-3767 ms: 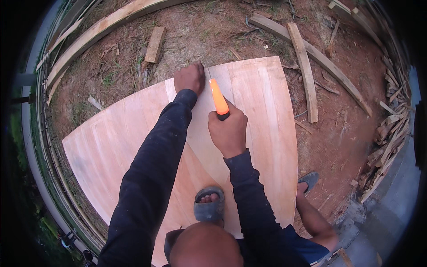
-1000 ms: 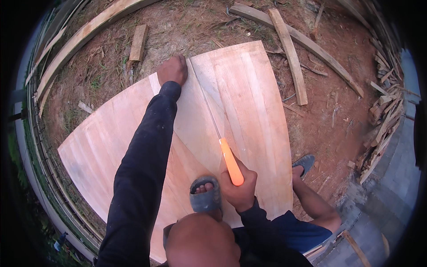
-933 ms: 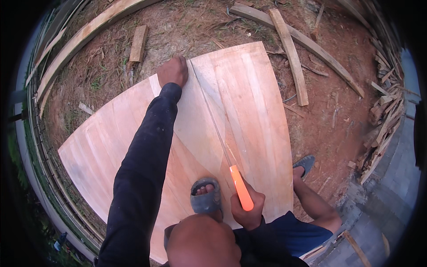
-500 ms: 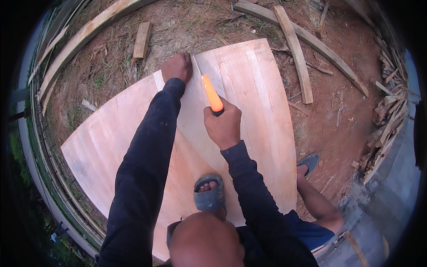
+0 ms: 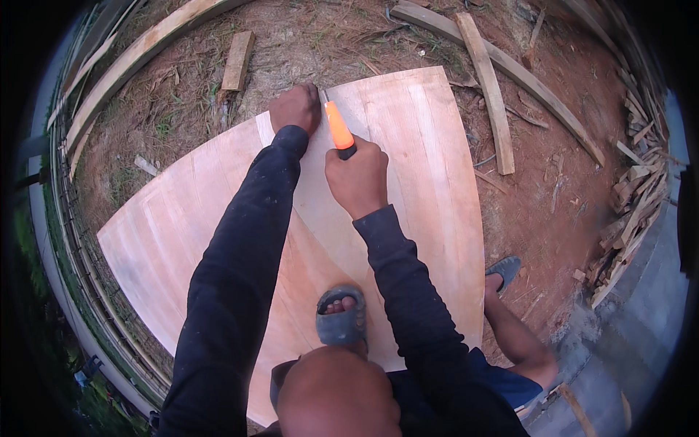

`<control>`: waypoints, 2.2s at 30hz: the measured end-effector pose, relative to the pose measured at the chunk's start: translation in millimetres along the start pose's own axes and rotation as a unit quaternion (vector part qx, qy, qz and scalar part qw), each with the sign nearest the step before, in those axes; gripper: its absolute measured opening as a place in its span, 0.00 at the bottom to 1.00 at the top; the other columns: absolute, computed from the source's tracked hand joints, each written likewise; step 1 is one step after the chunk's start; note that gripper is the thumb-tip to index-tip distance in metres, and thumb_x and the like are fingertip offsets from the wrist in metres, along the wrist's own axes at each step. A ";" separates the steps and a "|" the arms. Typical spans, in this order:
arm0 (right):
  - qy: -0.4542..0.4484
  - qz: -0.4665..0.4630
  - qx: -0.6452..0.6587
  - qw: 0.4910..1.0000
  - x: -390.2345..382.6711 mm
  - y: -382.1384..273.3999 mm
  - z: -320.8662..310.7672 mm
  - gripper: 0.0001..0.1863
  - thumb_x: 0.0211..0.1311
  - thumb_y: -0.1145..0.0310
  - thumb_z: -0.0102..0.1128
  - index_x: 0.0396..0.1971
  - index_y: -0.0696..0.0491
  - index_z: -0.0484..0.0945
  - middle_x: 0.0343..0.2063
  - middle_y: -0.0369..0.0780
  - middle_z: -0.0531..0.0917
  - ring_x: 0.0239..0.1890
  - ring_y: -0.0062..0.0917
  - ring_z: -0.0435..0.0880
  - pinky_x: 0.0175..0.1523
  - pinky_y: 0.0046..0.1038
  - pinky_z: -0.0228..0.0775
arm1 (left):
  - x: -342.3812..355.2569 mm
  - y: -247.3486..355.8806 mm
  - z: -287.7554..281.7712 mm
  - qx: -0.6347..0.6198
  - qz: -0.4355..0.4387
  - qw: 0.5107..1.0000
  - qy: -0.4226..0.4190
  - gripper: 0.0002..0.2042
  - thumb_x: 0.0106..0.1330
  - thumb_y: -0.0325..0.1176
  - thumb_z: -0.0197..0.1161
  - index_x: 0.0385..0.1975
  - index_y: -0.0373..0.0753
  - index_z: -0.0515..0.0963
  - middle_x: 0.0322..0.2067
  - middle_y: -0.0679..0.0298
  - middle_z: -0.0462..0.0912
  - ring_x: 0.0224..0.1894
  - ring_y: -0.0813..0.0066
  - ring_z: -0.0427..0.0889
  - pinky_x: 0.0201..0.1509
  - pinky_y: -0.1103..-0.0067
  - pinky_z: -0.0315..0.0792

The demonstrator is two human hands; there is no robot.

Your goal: The person uses a hand saw to cut a large, light-colored wooden board placed on the ground. They hold the board steady with their left hand while sawing along a marked line with their right hand. The cut progresses steadily through the board.

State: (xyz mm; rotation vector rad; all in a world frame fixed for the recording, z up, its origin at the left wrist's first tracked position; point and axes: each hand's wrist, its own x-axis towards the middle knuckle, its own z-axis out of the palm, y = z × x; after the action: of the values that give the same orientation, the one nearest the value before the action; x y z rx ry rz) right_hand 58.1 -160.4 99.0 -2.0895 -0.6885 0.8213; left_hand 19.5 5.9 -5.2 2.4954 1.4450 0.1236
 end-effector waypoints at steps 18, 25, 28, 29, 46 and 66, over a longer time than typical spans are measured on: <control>-0.027 0.046 0.110 0.993 -156.5 37.8 -65.7 0.28 0.51 0.82 0.57 0.57 0.65 0.75 0.34 0.54 0.86 0.31 0.26 0.88 0.38 0.25 0.77 | -15.3 -2.2 -4.1 -0.008 -0.039 0.999 0.008 0.20 0.71 0.43 0.46 0.30 0.39 0.83 0.31 0.47 0.85 0.38 0.47 0.85 0.48 0.59 0.74; 0.003 0.014 0.031 0.999 -24.6 6.9 -12.9 0.19 0.55 0.75 0.60 0.48 0.63 0.80 0.26 0.55 0.83 0.32 0.50 0.84 0.38 0.37 0.75 | -8.0 -2.6 2.9 -0.015 -0.038 0.999 -0.003 0.20 0.72 0.43 0.46 0.31 0.39 0.84 0.33 0.46 0.85 0.40 0.46 0.85 0.48 0.55 0.75; 0.008 0.026 0.074 0.997 -98.8 29.8 -35.5 0.28 0.53 0.79 0.60 0.59 0.62 0.75 0.32 0.53 0.86 0.30 0.32 0.88 0.39 0.28 0.77 | 0.8 -2.9 -6.7 -0.011 -0.038 0.999 0.024 0.22 0.72 0.45 0.45 0.31 0.38 0.84 0.33 0.46 0.85 0.40 0.46 0.85 0.48 0.56 0.75; 0.047 0.013 0.132 0.990 -138.1 35.9 -44.5 0.17 0.55 0.81 0.57 0.46 0.67 0.80 0.18 0.39 0.75 0.23 0.12 0.72 0.29 0.22 0.68 | -8.9 -5.4 -4.2 -0.002 -0.041 0.999 0.022 0.22 0.73 0.46 0.45 0.32 0.37 0.84 0.32 0.46 0.85 0.39 0.46 0.85 0.48 0.57 0.75; 0.002 0.015 0.038 0.999 -33.9 11.4 -16.2 0.16 0.56 0.74 0.60 0.45 0.63 0.81 0.21 0.55 0.81 0.27 0.51 0.82 0.35 0.38 0.73 | -3.5 -10.8 6.7 -0.017 -0.028 0.999 0.043 0.22 0.73 0.46 0.46 0.32 0.38 0.84 0.32 0.46 0.85 0.37 0.43 0.84 0.44 0.56 0.75; 0.009 0.028 0.021 0.999 1.4 6.2 -6.9 0.15 0.56 0.72 0.60 0.43 0.61 0.82 0.25 0.55 0.82 0.32 0.52 0.84 0.38 0.43 0.75 | -0.5 4.0 -1.1 -0.022 -0.049 0.998 0.015 0.23 0.73 0.46 0.45 0.31 0.37 0.84 0.33 0.46 0.85 0.38 0.44 0.84 0.47 0.55 0.75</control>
State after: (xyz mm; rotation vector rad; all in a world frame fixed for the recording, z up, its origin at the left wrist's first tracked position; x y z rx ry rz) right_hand 65.3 -166.0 97.0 -2.0849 -0.6010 0.8387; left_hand 22.5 3.8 -3.1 2.3924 1.5560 0.1745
